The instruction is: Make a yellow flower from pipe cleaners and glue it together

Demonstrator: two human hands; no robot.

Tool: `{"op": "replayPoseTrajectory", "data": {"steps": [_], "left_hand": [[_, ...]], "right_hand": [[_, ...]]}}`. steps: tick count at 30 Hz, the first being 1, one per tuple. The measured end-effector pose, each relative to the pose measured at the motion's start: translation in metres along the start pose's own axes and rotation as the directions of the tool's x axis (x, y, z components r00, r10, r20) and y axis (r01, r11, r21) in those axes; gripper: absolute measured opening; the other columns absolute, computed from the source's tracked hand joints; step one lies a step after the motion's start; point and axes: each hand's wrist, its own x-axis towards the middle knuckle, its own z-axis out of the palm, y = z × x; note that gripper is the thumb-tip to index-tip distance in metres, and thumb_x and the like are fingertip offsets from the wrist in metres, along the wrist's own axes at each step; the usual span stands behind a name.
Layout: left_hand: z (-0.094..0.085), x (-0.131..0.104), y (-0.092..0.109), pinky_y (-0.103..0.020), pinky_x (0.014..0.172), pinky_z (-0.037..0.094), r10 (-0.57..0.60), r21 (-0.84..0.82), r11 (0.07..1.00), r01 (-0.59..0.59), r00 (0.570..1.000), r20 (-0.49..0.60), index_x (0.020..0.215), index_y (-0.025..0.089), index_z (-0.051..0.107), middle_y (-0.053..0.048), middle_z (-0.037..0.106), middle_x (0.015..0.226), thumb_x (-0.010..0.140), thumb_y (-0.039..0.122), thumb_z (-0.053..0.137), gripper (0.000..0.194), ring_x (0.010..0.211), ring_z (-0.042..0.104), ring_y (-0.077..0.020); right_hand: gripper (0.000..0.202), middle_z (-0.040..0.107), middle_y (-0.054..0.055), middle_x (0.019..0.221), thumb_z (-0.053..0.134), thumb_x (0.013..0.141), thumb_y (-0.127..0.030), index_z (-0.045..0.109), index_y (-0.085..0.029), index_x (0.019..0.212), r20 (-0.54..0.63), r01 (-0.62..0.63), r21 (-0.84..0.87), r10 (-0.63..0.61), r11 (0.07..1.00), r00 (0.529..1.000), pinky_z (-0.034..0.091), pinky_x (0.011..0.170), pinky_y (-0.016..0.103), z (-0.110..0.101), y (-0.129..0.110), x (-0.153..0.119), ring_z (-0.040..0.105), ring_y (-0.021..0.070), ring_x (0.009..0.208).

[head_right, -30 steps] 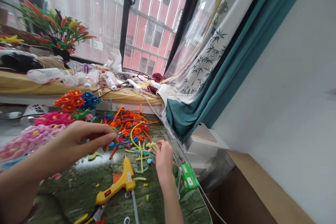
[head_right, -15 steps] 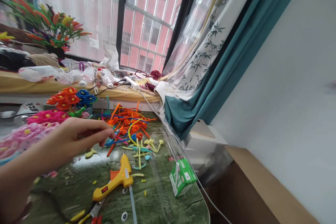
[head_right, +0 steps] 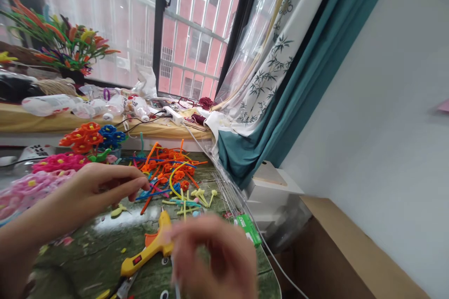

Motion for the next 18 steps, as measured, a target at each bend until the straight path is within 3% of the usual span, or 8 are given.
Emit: {"op": "replayPoseTrajectory", "data": {"steps": [1,2,3,5,8,10,14,18], "left_hand": [[0.000,0.000,0.000,-0.019,0.040,0.027,-0.001,0.005,1.000,0.001,1.000,-0.003,0.062,0.019,0.063,0.005,0.042,0.051,0.088,0.047,0.053,0.040,0.048,0.037,-0.0096],[0.001,0.000,-0.001,-0.019,0.040,0.027,-0.001,0.011,1.000,0.001,1.000,-0.004,0.063,0.019,0.064,0.005,0.043,0.052,0.088,0.047,0.053,0.040,0.048,0.037,-0.0097],[0.001,0.000,-0.001,-0.019,0.041,0.027,0.001,0.018,1.000,-0.001,1.000,-0.001,0.064,0.019,0.065,0.005,0.044,0.052,0.088,0.047,0.053,0.039,0.048,0.037,-0.0097],[0.002,0.001,-0.002,-0.020,0.043,0.029,0.011,0.033,0.999,-0.011,1.000,0.009,0.067,0.019,0.066,0.004,0.047,0.054,0.089,0.047,0.053,0.038,0.050,0.038,-0.0099],[0.004,0.002,-0.004,-0.020,0.045,0.030,0.029,0.046,0.998,-0.031,0.999,0.028,0.066,0.018,0.064,0.004,0.050,0.055,0.091,0.046,0.050,0.040,0.051,0.040,-0.0099],[0.005,0.003,-0.004,-0.021,0.045,0.029,0.028,0.053,0.998,-0.030,0.999,0.042,0.063,0.018,0.061,0.004,0.048,0.054,0.092,0.046,0.048,0.042,0.050,0.039,-0.0097],[0.009,0.006,-0.006,-0.020,0.047,0.031,0.014,0.072,0.997,-0.019,0.998,0.060,0.063,0.018,0.061,0.004,0.051,0.054,0.092,0.046,0.047,0.042,0.051,0.042,-0.0099],[0.014,0.008,-0.008,-0.020,0.047,0.031,0.021,0.088,0.996,-0.028,0.996,0.082,0.063,0.018,0.060,0.005,0.051,0.052,0.093,0.043,0.046,0.042,0.049,0.042,-0.0094]], "right_hand": [[0.023,0.067,0.003,0.066,0.055,0.089,-0.044,0.073,-0.034,0.078,-0.019,-0.021,-0.061,0.020,0.998,1.000,0.049,0.055,0.033,0.010,0.014,0.017,0.061,0.0192,0.058],[0.029,0.070,0.005,0.077,0.048,0.094,-0.034,0.074,-0.028,0.084,-0.045,-0.057,-0.265,0.047,0.963,0.998,0.052,0.061,0.032,0.019,0.029,0.033,0.064,0.0190,0.067],[0.029,0.073,0.006,0.089,0.044,0.096,-0.024,0.074,-0.025,0.091,-0.056,-0.107,-0.481,0.091,0.870,0.994,0.054,0.069,0.031,0.028,0.046,0.047,0.067,0.0189,0.077],[0.025,0.072,0.012,0.101,0.049,0.093,-0.009,0.072,-0.016,0.098,-0.078,-0.169,-0.592,0.153,0.788,0.985,0.054,0.081,0.033,0.041,0.080,0.068,0.068,0.0216,0.091],[0.012,0.069,0.009,0.108,0.063,0.094,-0.018,0.068,-0.014,0.104,-0.093,-0.245,-0.696,0.253,0.675,0.963,0.055,0.086,0.040,0.051,0.123,0.081,0.067,0.0228,0.099],[0.018,0.067,0.007,0.115,0.064,0.096,-0.027,0.065,-0.016,0.111,-0.091,-0.277,-0.740,0.316,0.613,0.944,0.057,0.086,0.042,0.054,0.141,0.084,0.067,0.0224,0.099],[0.023,0.067,0.008,0.116,0.064,0.097,-0.029,0.064,-0.016,0.115,-0.086,-0.304,-0.778,0.388,0.549,0.918,0.057,0.084,0.042,0.059,0.160,0.086,0.067,0.0227,0.099],[0.021,0.068,0.007,0.113,0.064,0.097,-0.028,0.064,-0.015,0.114,-0.132,-0.339,-0.764,0.382,0.549,0.915,0.058,0.082,0.040,0.063,0.170,0.086,0.068,0.0215,0.095]]}}
